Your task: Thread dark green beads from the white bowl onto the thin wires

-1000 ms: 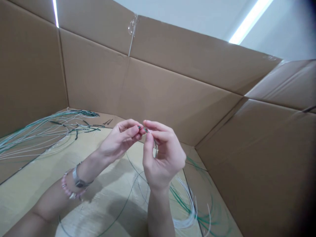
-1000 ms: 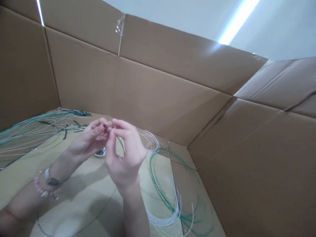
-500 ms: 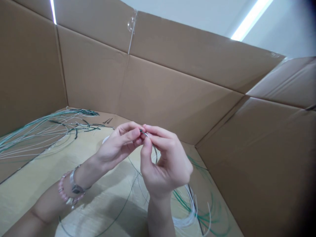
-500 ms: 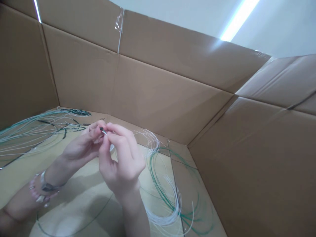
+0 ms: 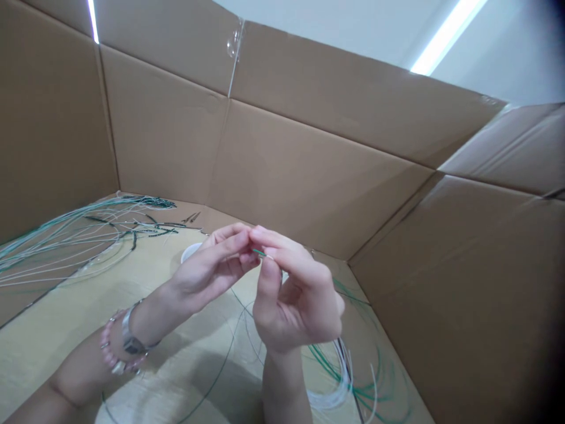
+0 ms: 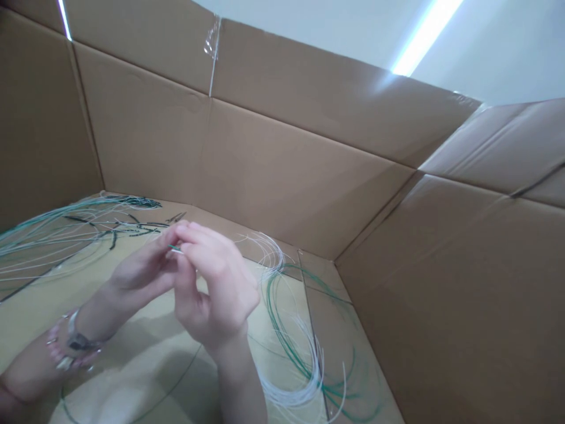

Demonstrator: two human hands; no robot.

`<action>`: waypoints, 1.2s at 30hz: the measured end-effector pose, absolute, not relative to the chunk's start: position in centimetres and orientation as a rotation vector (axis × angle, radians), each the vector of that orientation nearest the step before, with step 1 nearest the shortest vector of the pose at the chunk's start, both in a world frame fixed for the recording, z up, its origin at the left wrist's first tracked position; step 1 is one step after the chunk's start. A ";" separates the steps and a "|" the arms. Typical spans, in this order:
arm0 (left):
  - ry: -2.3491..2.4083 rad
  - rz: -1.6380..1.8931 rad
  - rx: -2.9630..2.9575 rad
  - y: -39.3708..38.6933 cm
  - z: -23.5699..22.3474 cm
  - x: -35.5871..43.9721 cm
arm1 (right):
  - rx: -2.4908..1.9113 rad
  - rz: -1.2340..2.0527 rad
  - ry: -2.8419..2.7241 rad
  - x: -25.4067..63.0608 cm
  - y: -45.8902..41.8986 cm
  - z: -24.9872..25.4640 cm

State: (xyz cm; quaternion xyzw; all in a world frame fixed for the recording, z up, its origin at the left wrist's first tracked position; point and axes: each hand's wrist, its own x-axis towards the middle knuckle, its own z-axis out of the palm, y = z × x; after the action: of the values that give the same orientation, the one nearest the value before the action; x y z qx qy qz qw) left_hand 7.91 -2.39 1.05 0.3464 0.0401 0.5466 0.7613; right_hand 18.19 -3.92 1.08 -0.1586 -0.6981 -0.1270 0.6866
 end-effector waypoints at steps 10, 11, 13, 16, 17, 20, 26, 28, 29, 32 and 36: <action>0.122 1.347 0.880 -1.8 1.0 7.7 | -0.317 -0.214 -1.564 18.1 -3.7 1.1; 0.121 1.363 0.894 -1.7 0.9 7.6 | -0.345 -0.215 -1.551 18.2 -3.8 1.1; 0.107 1.388 0.926 -1.6 0.9 7.5 | -0.427 -0.256 -1.532 18.3 -4.1 1.1; 0.094 1.441 1.020 -1.5 0.8 7.3 | -0.521 -0.358 -1.509 18.3 -4.5 1.2; 0.099 1.461 1.063 -1.6 0.9 7.2 | -0.530 -0.385 -1.509 18.3 -4.6 1.2; 0.112 1.498 1.163 -1.7 1.0 7.0 | -0.543 -0.424 -1.526 18.3 -4.7 1.5; 0.106 1.506 1.253 -1.7 0.7 6.8 | -0.565 -0.436 -1.530 18.3 -4.8 1.7; 0.107 1.508 1.282 -1.7 0.5 6.8 | -0.575 -0.440 -1.528 18.3 -4.9 1.7; 0.110 1.515 1.291 -1.7 0.5 6.8 | -0.579 -0.446 -1.527 18.4 -4.9 1.8; 0.131 1.543 1.318 -1.8 0.5 6.8 | -0.586 -0.461 -1.524 18.4 -4.9 1.8; 0.162 1.598 1.388 -2.0 0.6 6.7 | -0.593 -0.479 -1.531 18.5 -4.9 1.9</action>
State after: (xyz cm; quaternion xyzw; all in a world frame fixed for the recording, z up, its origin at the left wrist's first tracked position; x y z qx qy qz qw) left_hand 6.70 -1.97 0.63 0.5707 0.0667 0.6571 0.4878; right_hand 18.48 -4.91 1.90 -0.2619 -0.6756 -0.2112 0.6560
